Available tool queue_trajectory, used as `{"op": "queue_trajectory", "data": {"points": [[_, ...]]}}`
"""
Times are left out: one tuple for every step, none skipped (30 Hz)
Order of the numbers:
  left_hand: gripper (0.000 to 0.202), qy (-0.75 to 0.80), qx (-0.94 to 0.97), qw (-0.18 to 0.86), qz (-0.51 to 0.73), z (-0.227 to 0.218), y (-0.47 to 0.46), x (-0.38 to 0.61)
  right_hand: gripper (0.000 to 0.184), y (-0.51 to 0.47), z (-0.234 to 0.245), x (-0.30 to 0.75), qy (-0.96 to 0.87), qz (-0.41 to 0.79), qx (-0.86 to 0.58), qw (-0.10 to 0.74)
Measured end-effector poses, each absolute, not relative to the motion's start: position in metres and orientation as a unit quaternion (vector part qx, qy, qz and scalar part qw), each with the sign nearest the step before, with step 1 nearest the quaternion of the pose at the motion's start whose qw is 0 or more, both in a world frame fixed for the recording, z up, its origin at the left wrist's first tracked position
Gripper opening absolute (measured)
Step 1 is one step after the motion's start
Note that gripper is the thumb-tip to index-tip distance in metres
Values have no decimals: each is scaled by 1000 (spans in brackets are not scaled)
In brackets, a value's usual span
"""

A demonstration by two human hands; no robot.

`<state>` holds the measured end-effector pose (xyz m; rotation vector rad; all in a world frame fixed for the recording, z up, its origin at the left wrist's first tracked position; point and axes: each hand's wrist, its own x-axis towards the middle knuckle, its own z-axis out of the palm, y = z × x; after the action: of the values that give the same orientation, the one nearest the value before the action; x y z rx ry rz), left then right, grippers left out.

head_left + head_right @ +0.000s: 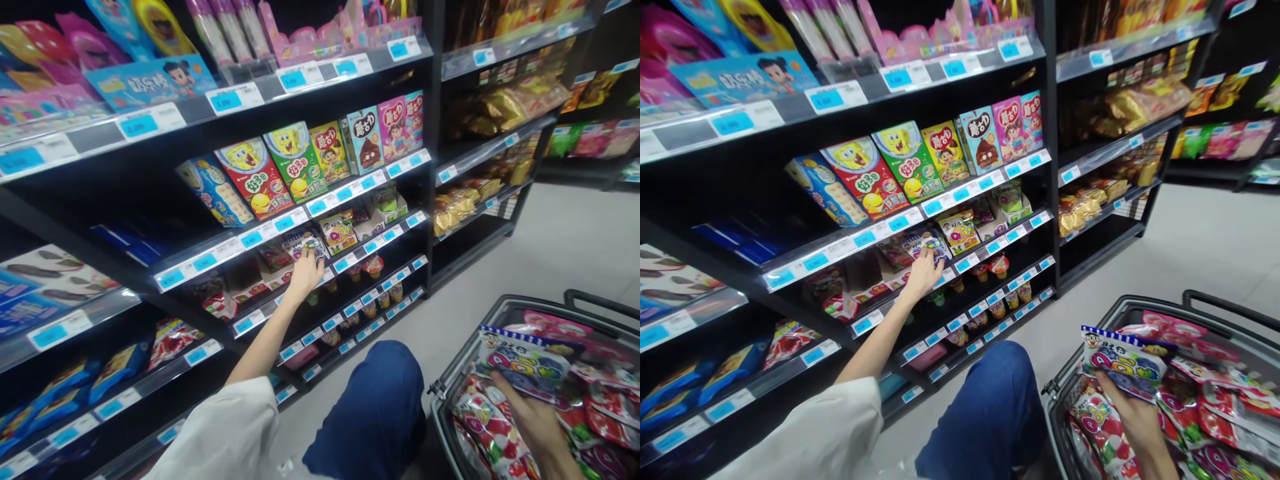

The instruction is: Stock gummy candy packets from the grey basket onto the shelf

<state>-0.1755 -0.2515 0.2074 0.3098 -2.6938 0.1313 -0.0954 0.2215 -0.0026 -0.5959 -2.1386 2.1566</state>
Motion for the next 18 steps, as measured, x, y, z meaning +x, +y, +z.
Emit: {"op": "queue_trajectory", "data": {"points": [[38, -971, 111, 209, 45, 208, -251, -176, 54, 220, 0, -95, -692, 695, -194, 21], [38, -971, 110, 206, 43, 208, -251, -177, 52, 219, 1, -95, -691, 696, -194, 22], [38, -972, 109, 204, 41, 208, -252, -178, 50, 218, 2, -94, -690, 698, -190, 25], [38, -972, 108, 203, 40, 208, -253, -179, 49, 216, 3, -93, -689, 701, -181, 28], [38, -972, 108, 203, 38, 208, -254, -179, 49, 215, 3, -92, -687, 705, -172, 29], [39, -972, 109, 204, 37, 209, -257, -180, 49, 214, 4, -92, -685, 710, -161, 30], [38, -972, 110, 206, 36, 210, -259, -179, 50, 213, 5, -91, -681, 715, -155, 33], [38, -971, 111, 207, 35, 211, -261, -177, 51, 212, 6, -92, -678, 718, -149, 40], [37, -971, 110, 208, 33, 212, -261, -174, 52, 212, 8, -92, -678, 719, -145, 49], [37, -971, 102, 212, 33, 212, -258, -169, 51, 212, 12, -93, -684, 714, -139, 57], [38, -970, 85, 227, 33, 210, -253, -162, 49, 212, 16, -95, -698, 703, -125, 57], [38, -966, 59, 252, 30, 208, -243, -154, 46, 213, 22, -96, -718, 687, -106, 50], [38, -959, 20, 281, 20, 204, -229, -145, 46, 212, 28, -96, -738, 668, -87, 38], [37, -948, -26, 318, -2, 199, -212, -136, 47, 212, 34, -95, -759, 648, -66, 21], [34, -939, -77, 333, -43, 194, -194, -126, 48, 210, 39, -93, -764, 642, -60, 12], [31, -934, -134, 316, -98, 189, -175, -117, 49, 209, 44, -90, -764, 640, -75, 18], [29, -931, -192, 270, -151, 183, -156, -109, 50, 208, 47, -87, -763, 640, -90, 27], [29, -928, -257, 198, -185, 177, -138, -104, 50, 207, 49, -81, -762, 638, -106, 41]]}}
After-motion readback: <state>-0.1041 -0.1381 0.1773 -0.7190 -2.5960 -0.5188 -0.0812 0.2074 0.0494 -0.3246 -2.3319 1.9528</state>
